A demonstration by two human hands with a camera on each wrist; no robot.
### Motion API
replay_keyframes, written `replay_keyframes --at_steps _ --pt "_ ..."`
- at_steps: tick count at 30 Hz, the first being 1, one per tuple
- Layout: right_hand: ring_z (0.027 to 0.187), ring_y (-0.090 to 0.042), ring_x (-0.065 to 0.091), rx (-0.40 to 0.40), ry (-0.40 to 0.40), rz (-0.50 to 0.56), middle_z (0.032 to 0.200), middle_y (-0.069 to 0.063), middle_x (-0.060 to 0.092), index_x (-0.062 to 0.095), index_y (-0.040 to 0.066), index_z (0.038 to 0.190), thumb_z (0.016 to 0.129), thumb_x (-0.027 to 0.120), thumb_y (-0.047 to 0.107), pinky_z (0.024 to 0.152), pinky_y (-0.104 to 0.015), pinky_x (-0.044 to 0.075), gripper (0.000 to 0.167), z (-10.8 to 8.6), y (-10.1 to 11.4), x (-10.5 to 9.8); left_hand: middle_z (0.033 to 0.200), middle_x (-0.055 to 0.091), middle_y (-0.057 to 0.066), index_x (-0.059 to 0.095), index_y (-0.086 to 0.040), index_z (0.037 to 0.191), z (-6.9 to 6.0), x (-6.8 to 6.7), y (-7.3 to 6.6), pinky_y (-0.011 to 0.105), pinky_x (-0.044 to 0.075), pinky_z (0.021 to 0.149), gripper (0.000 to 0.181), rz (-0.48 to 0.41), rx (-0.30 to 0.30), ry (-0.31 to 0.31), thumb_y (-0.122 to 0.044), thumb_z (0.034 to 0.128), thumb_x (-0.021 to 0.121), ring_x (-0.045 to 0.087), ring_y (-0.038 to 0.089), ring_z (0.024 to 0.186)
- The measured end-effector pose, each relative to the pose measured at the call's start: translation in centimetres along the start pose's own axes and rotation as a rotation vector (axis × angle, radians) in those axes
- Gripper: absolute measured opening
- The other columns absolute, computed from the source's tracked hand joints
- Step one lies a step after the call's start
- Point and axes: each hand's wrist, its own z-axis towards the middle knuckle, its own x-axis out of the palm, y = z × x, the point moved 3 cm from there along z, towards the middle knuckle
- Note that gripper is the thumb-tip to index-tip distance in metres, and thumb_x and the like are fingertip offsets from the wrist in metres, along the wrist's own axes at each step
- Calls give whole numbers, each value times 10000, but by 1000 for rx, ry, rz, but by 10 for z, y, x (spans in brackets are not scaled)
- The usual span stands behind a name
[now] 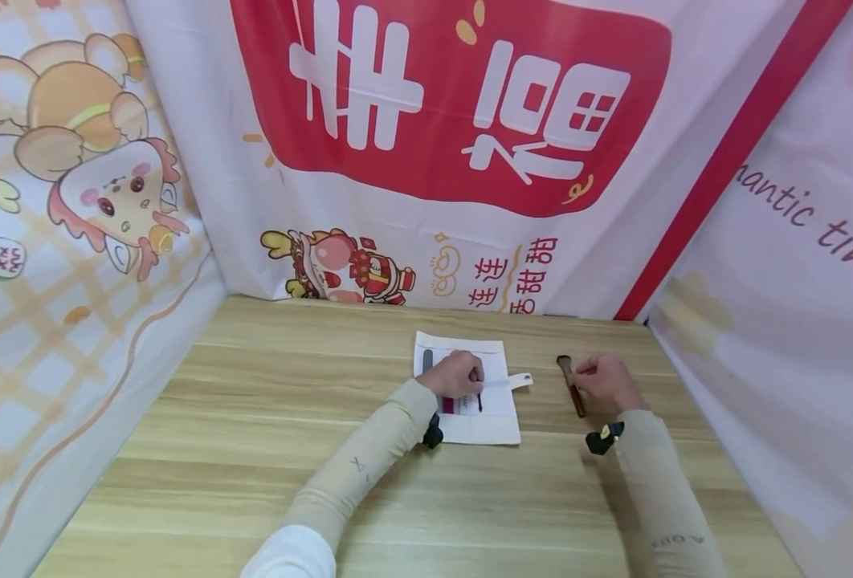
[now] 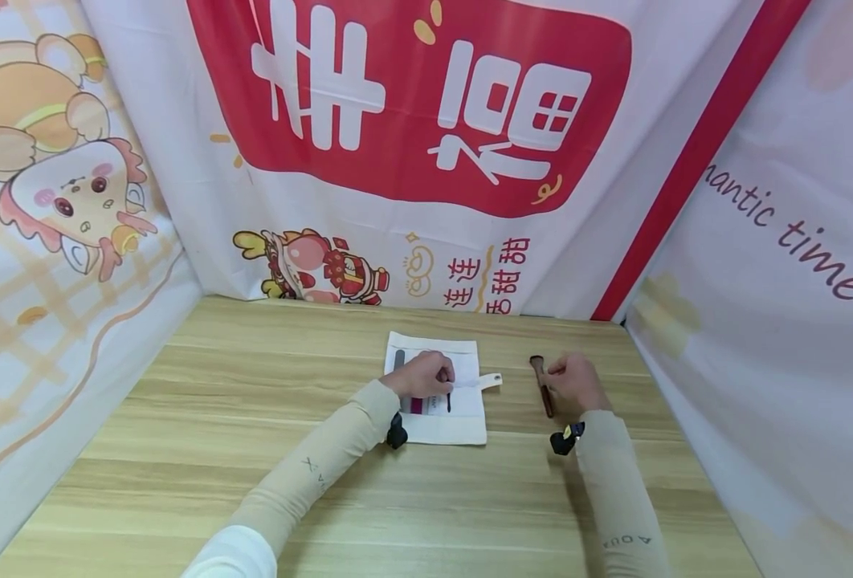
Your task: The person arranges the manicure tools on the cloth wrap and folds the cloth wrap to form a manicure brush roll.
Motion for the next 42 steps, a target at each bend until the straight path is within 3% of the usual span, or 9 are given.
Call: replay_keyframes --at_steps 6,13,20,24,27,30,33,38,42 --pt "879 -226 628 95 44 30 950 -90 756 782 30 1047 966 762 236 707 -295 495 222 6 -8 6 892 685 5 763 -77 995 0 -1 -4 238 490 824 67 -11 11 7 -87 968 703 570 90 807" --pt "818 -197 617 134 155 15 826 -22 712 792 68 936 961 750 283 688 -300 480 220 21 -8 4 869 679 -18 752 -108 948 3 -1 0 223 491 783 66 -23 4 9 -113 980 694 576 76 777" --pt "769 -182 603 137 156 31 777 -15 685 761 66 897 960 728 313 680 -302 486 256 27 2 -4 865 683 -18 754 -111 933 6 -1 -3 222 485 776 99 -6 -3 8 -107 1001 681 578 78 776" --pt "807 -179 612 105 143 6 862 -18 715 765 91 946 967 722 375 703 -299 492 288 31 17 -10 885 692 -18 757 -121 934 5 -1 -5 234 495 785 103 -11 -30 30 -120 1009 686 593 87 796" --pt "914 -192 663 97 149 13 1033 -54 753 771 99 1109 971 718 433 791 -319 544 365 36 31 -11 898 692 -17 750 -130 932 5 -1 -7 245 503 790 101 -16 -45 36 -127 1011 689 601 94 805" --pt "1039 -250 723 108 165 129 1203 -133 754 727 63 1258 975 725 420 924 -403 601 456 41 51 -4 898 685 -18 743 -134 926 5 -1 -6 250 499 791 101 -18 -53 29 -124 1010 689 598 96 805" --pt "1107 -284 746 109 156 261 1272 -180 737 684 21 1314 977 738 368 1001 -439 594 487 43 70 7 886 681 -12 740 -125 921 5 -1 -6 252 494 785 107 -31 -51 20 -117 1012 683 591 99 793" --pt "1009 -258 760 78 82 416 1196 -185 753 692 -6 1265 964 764 285 955 -413 614 425 47 97 28 858 672 -10 731 -108 919 6 0 -6 249 484 762 108 -58 -38 14 -111 1012 676 582 98 768" --pt "938 -247 772 94 -18 510 1104 -161 791 738 3 1209 947 782 262 835 -327 624 370 52 112 46 818 646 -25 724 -99 901 9 2 -4 234 468 741 115 -57 -20 6 -82 1002 670 570 87 746"
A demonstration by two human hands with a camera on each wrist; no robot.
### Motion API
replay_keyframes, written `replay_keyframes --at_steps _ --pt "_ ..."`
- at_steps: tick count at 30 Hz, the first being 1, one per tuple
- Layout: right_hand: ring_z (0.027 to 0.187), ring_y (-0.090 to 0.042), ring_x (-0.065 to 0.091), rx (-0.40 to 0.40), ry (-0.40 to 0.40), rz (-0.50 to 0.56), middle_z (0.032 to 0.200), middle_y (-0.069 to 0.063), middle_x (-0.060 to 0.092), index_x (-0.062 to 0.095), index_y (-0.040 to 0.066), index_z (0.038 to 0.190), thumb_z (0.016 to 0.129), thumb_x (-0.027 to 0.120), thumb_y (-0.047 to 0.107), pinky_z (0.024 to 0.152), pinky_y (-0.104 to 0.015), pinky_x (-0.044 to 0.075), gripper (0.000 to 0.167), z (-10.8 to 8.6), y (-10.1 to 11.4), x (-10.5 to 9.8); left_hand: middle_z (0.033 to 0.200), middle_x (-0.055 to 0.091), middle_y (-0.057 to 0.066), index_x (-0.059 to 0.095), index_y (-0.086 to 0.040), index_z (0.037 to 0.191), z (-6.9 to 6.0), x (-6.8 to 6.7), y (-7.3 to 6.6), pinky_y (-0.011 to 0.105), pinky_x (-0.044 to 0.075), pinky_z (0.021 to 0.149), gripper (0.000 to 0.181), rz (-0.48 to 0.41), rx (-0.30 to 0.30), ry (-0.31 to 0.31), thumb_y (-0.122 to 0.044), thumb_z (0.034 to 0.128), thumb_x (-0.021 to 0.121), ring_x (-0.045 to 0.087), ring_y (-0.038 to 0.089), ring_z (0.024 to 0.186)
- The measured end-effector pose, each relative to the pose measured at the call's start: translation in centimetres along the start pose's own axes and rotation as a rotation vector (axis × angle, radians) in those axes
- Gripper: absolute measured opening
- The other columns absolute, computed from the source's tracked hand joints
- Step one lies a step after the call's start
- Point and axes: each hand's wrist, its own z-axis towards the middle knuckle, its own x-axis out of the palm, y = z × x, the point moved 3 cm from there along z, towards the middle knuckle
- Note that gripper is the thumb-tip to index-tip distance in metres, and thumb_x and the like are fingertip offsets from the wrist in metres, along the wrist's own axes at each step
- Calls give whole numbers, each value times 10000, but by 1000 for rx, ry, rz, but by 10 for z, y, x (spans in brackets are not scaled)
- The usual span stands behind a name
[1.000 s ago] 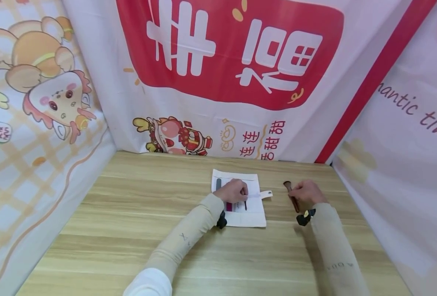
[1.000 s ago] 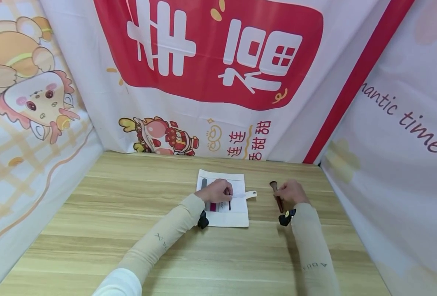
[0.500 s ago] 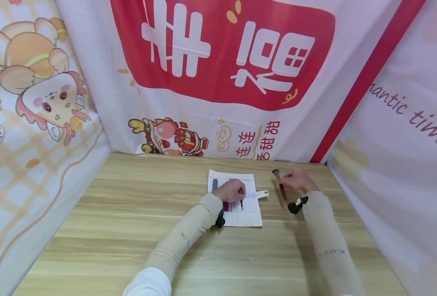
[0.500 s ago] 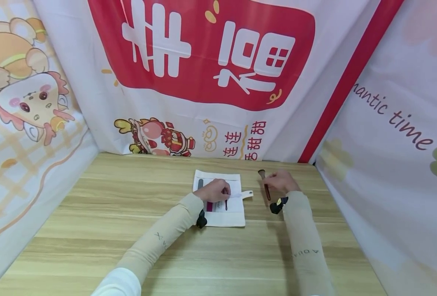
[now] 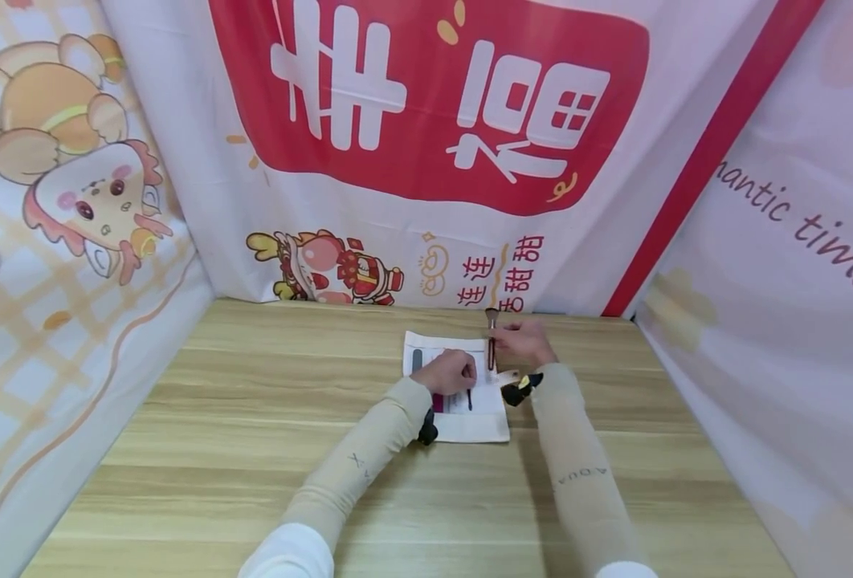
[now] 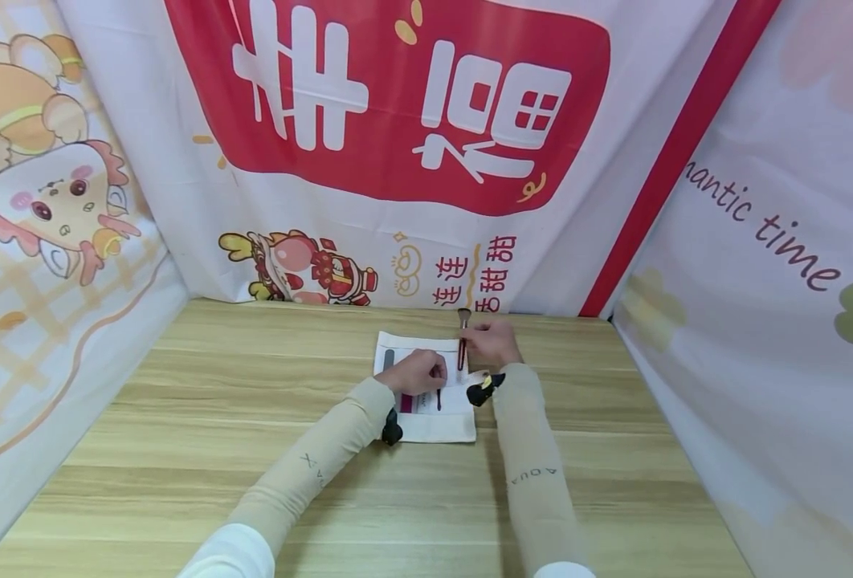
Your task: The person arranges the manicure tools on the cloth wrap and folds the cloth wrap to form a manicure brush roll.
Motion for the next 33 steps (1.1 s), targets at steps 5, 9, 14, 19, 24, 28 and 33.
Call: replay_keyframes --at_steps 5,9,14,19,24,28,33 --pt "779 -159 723 -8 -100 72 911 -94 792 778 -3 1109 928 791 198 682 -255 565 271 5 -2 21 737 567 -35 720 -61 872 3 0 3 227 432 716 156 -7 44 -12 -52 1005 640 529 91 697" --pt "759 -145 710 5 -110 59 908 -83 785 778 13 1087 932 790 200 666 -237 557 243 7 -8 27 732 565 -38 716 -55 871 4 1 4 223 438 708 155 -9 69 -8 -49 1001 633 531 87 695" --pt "793 -164 733 13 -75 2 1017 -141 793 774 24 1087 931 787 213 689 -247 580 245 5 -13 30 746 575 -36 701 -68 874 4 1 5 221 450 723 148 -3 59 7 -69 1007 637 544 86 714" --pt "784 -184 728 -8 -21 -70 976 -140 790 768 21 1035 934 789 228 674 -279 577 231 1 -14 33 806 623 -20 709 -70 891 3 1 5 224 469 761 139 7 49 20 -64 1005 629 568 94 755" --pt "758 -182 687 13 37 -204 847 -83 768 760 46 953 935 791 236 645 -274 521 194 -1 -15 33 865 654 -13 707 -87 895 3 0 6 235 488 785 151 0 38 32 -65 1007 607 585 95 782" --pt "798 -187 700 9 114 -275 855 -76 775 762 36 975 949 771 225 677 -274 526 191 -3 -13 31 867 657 -10 718 -80 907 2 -1 7 242 489 783 160 -4 34 39 -75 1021 605 583 93 775" --pt "786 -183 699 -19 214 -335 864 -81 779 784 41 973 947 757 198 674 -276 540 162 -4 -7 29 813 633 -21 711 -65 880 1 -1 4 228 474 744 188 -6 51 39 -76 1026 592 559 82 723"
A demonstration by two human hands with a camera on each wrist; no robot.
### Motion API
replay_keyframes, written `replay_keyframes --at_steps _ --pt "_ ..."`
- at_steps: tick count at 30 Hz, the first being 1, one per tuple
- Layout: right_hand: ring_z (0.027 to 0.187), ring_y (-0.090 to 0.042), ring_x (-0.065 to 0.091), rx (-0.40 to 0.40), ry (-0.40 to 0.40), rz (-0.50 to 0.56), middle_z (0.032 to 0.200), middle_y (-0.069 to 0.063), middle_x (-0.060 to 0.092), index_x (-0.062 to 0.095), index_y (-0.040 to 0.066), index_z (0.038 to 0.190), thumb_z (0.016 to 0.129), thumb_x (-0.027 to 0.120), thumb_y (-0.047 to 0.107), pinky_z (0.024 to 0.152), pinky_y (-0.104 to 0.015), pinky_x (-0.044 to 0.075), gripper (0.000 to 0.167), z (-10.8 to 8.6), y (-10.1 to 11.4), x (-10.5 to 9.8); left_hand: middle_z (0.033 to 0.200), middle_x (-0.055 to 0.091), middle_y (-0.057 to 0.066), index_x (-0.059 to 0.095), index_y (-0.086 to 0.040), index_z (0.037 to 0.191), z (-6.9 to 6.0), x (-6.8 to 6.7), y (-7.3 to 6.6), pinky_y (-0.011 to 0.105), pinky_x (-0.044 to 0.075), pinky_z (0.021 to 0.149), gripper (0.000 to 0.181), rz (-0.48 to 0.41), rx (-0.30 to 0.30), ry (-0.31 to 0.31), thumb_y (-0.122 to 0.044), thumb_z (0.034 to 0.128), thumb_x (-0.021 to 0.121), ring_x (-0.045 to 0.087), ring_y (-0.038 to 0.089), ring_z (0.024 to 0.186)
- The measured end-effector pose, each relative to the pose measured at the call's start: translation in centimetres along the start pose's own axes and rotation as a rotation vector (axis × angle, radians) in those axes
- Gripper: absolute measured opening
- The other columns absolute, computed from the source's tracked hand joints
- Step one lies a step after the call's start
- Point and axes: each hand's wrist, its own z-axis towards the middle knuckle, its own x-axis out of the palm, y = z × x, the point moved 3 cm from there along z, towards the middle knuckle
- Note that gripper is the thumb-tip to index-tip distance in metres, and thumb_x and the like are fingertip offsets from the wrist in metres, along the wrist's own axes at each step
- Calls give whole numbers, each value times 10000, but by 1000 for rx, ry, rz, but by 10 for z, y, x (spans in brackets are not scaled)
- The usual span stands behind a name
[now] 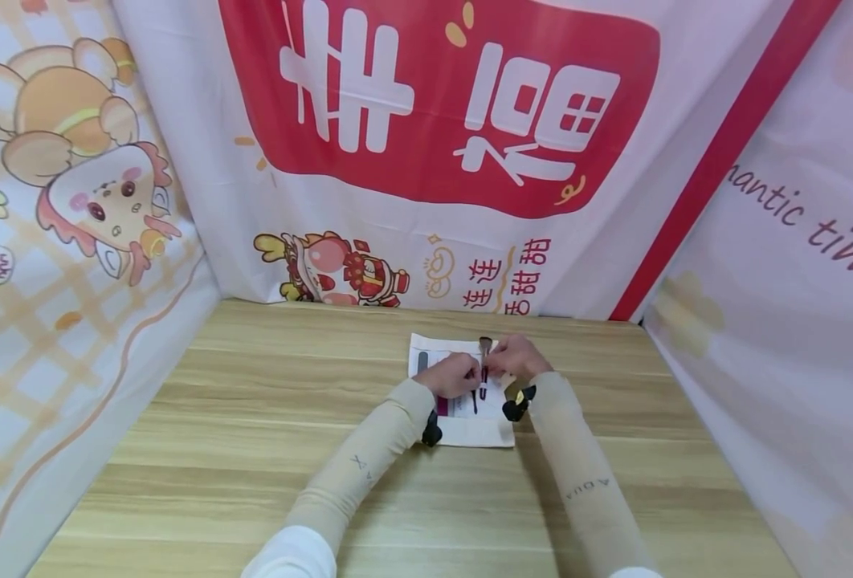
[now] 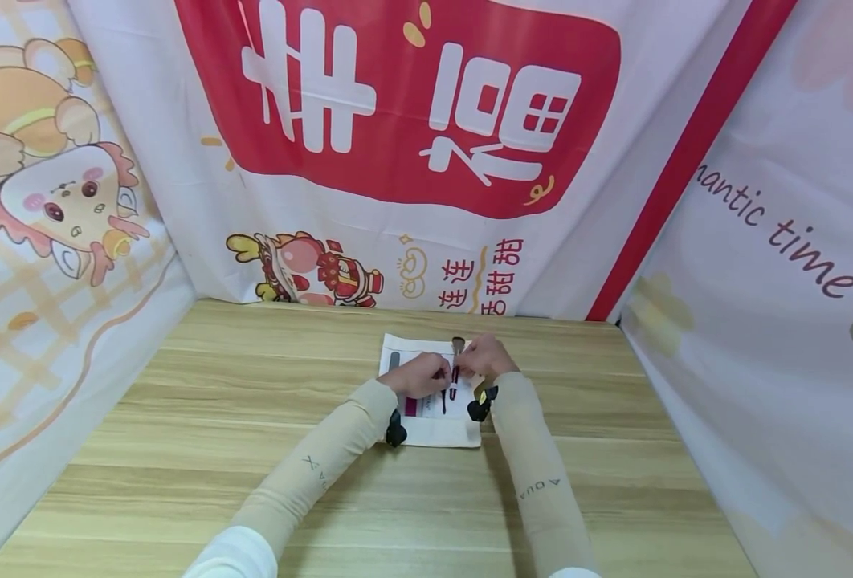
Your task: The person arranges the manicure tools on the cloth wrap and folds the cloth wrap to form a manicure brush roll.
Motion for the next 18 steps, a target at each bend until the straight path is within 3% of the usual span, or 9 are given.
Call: replay_keyframes --at_steps 4,8,13,17,18 --pt "746 -178 667 -4 88 -54 820 -70 771 786 58 869 914 737 198 650 -281 511 155 2 3 3 699 529 -53 630 -91 761 0 2 0 210 427 676 254 17 37 1 -45 1008 588 496 75 637" --pt "741 -180 690 15 115 -101 796 -59 779 777 55 813 878 745 215 652 -285 520 176 3 7 3 648 458 -67 549 -127 701 1 3 0 222 402 663 310 18 65 4 -24 991 587 452 80 602" --pt "666 -170 654 28 40 -143 754 -52 750 773 40 821 927 747 304 584 -287 505 285 8 14 2 685 502 -79 575 -147 715 3 4 8 251 425 702 286 46 86 -27 -56 987 590 471 69 641" --pt "586 -140 599 2 -44 -190 701 -41 721 762 49 774 963 729 353 531 -270 465 359 16 17 5 736 568 -60 659 -101 785 0 2 5 235 445 715 218 58 94 -34 -48 987 598 507 60 679" --pt "568 -134 587 -2 -60 -197 684 -43 718 754 50 744 958 733 341 521 -264 454 362 17 18 6 751 583 -47 673 -73 813 -2 -1 -2 232 452 717 191 52 81 -27 -15 980 600 521 68 687"
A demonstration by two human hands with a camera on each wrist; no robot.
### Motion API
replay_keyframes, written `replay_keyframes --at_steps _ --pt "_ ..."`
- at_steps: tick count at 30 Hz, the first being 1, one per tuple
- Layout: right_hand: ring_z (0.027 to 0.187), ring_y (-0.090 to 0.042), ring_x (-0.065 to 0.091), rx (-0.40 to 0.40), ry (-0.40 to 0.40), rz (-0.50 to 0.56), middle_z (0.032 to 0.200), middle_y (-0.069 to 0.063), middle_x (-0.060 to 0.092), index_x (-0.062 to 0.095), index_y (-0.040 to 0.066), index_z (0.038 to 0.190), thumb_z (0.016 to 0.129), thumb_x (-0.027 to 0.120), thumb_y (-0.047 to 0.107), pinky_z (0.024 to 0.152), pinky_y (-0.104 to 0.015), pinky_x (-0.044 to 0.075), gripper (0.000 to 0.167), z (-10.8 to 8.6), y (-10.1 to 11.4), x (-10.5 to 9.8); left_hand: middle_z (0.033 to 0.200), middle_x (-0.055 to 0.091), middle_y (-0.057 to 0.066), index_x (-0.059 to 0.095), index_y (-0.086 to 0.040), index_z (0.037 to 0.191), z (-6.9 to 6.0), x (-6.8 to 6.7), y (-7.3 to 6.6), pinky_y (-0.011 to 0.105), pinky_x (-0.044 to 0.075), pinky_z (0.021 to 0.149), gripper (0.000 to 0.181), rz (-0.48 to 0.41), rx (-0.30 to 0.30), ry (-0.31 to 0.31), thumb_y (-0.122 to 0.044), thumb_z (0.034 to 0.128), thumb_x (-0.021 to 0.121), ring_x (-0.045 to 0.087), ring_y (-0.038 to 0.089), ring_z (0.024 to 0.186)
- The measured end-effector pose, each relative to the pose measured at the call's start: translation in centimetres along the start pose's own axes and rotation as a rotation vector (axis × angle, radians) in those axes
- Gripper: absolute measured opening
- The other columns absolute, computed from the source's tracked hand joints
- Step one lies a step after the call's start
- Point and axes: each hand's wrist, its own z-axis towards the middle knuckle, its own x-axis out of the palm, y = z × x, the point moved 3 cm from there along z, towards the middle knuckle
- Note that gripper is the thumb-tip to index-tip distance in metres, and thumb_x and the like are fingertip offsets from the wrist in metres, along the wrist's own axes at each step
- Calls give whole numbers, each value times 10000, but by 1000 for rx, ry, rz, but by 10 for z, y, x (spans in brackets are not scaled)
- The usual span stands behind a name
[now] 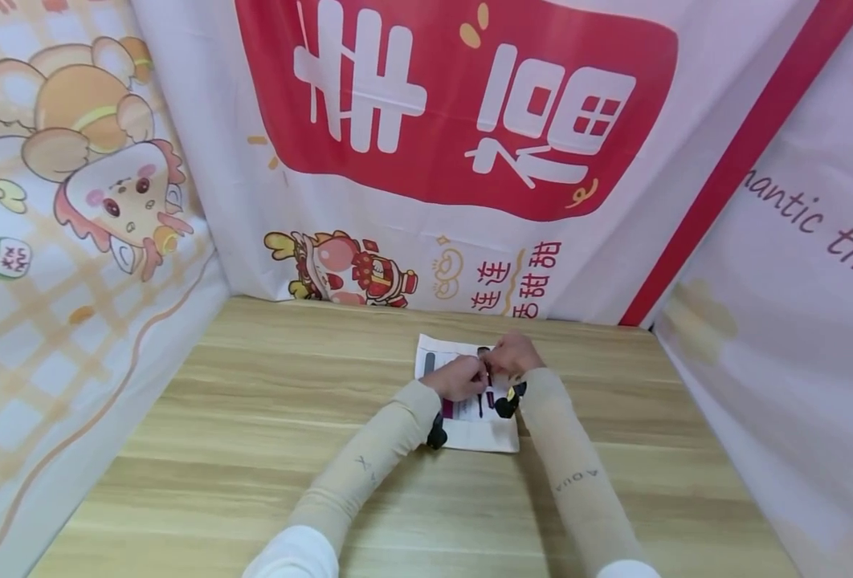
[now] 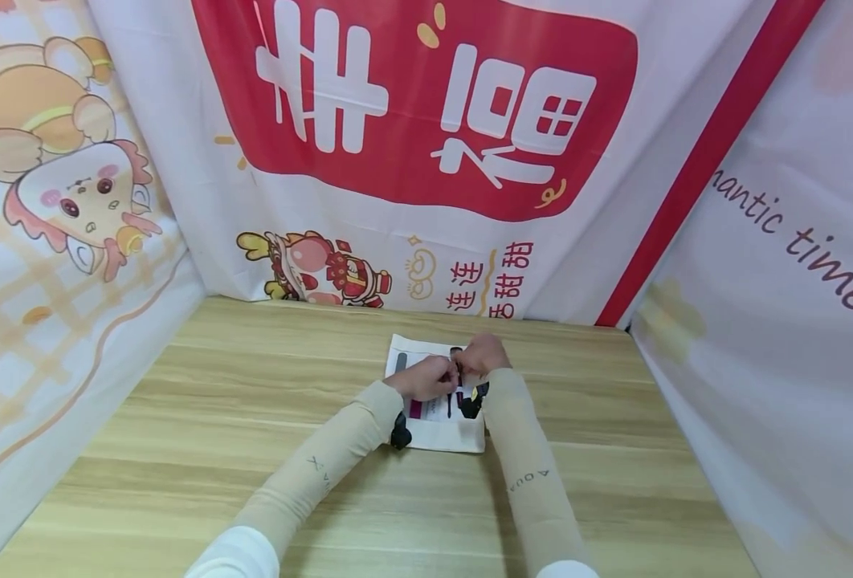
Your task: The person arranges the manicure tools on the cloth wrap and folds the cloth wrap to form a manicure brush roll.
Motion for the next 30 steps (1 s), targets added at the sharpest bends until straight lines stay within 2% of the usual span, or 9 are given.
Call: replay_keyframes --at_steps 4,7,10,13,16,21,26,30 --pt "549 -134 570 40 -20 0 661 -53 713 690 68 652 955 734 310 517 -269 443 390 0 -1 1 730 550 -20 648 -41 797 1 2 -4 226 433 715 201 -6 -2 7 -3 985 586 512 97 688" --pt "536 -143 556 70 -11 -2 625 -46 682 676 73 632 960 726 300 516 -280 437 402 -2 -1 -2 813 631 7 694 -34 871 1 1 -5 244 483 782 165 5 -16 -5 -16 998 590 569 111 767" --pt "535 -142 564 80 12 -5 615 -48 676 728 48 680 947 736 275 513 -269 433 351 -5 -1 -6 906 695 37 729 -44 929 5 4 -2 259 507 839 153 19 -14 -16 -23 1000 595 607 123 835" --pt "564 -149 629 83 40 15 657 -73 722 777 29 754 921 762 229 537 -266 475 261 -8 -1 -7 783 629 2 668 -95 797 9 6 3 239 475 767 231 -3 -34 9 -24 1001 584 570 110 741" --pt "601 -157 696 63 68 53 706 -93 759 793 24 806 903 773 189 571 -269 541 192 -11 -1 -6 743 555 -34 621 -112 761 8 6 4 226 437 721 266 -35 -73 31 -38 1013 579 521 89 683" --pt "615 -162 717 40 88 87 715 -94 762 778 10 811 896 758 157 590 -275 581 171 -15 -1 -3 873 651 17 703 -65 901 2 3 1 250 486 775 167 -49 -111 27 -45 1022 591 571 102 755" --pt "633 -157 708 42 91 76 734 -80 766 789 28 813 913 763 188 614 -280 577 190 -17 -3 -3 881 655 22 698 -71 899 2 4 1 242 479 774 162 -45 -107 28 -44 1017 590 572 99 763" --pt "620 -134 642 33 84 38 732 -43 746 762 62 807 952 753 262 598 -272 516 247 -19 -9 -10 881 671 2 719 -78 925 -1 -3 4 218 480 765 136 -37 -70 10 -58 1009 614 581 77 770"
